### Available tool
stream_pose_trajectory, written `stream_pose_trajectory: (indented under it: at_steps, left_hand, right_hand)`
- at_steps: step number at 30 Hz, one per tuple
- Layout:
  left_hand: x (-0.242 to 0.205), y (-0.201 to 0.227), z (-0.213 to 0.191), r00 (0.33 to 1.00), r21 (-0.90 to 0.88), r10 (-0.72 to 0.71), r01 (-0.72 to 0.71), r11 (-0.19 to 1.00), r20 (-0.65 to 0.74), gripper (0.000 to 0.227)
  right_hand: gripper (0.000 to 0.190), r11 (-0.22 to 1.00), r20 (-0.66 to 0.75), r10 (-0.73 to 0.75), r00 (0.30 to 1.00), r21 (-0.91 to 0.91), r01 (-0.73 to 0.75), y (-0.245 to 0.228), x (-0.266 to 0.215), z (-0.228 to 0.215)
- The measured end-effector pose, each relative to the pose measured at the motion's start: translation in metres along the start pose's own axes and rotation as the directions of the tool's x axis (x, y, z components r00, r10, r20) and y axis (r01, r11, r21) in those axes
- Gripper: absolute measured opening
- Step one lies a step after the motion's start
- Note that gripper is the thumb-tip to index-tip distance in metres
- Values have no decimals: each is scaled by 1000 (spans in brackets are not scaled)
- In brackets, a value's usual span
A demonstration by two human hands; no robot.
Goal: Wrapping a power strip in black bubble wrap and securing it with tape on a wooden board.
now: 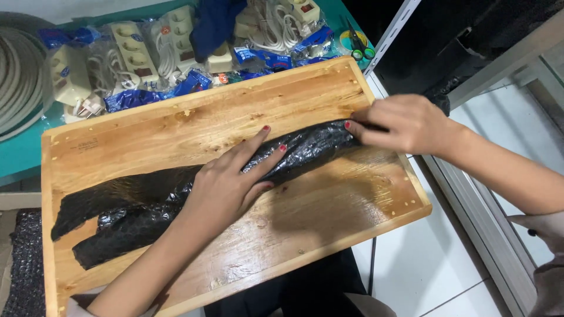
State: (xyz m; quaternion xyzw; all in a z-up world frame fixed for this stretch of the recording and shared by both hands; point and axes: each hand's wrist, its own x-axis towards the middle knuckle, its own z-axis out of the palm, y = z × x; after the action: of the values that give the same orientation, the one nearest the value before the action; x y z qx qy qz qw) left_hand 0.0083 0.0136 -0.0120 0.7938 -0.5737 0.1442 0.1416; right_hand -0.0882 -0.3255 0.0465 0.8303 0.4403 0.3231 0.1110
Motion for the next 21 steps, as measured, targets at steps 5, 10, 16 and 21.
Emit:
stream_pose_trajectory:
  at_steps: [5,10,16,21]
  left_hand:
    - [-14,-6,4,976,-125,118,-141,982,-181,45]
    - [-19,-9,27,937,-222,10,-93,971,-349,29]
    - [-15,-7,15,918,-247,68,-176,953,-390,36]
    - [-12,-9,20,840,-136,144,-250,959,-524,31]
  right_hand:
    - [12,957,-70,-247,967,-175,232,11,5,3]
    - [20,972,-183,-197,963,-165,167,24,15,10]
    - [51,939,-46,254,966,252,-235,62,86,1]
    - [40,-303,411,903,127,817,-491,120,190,57]
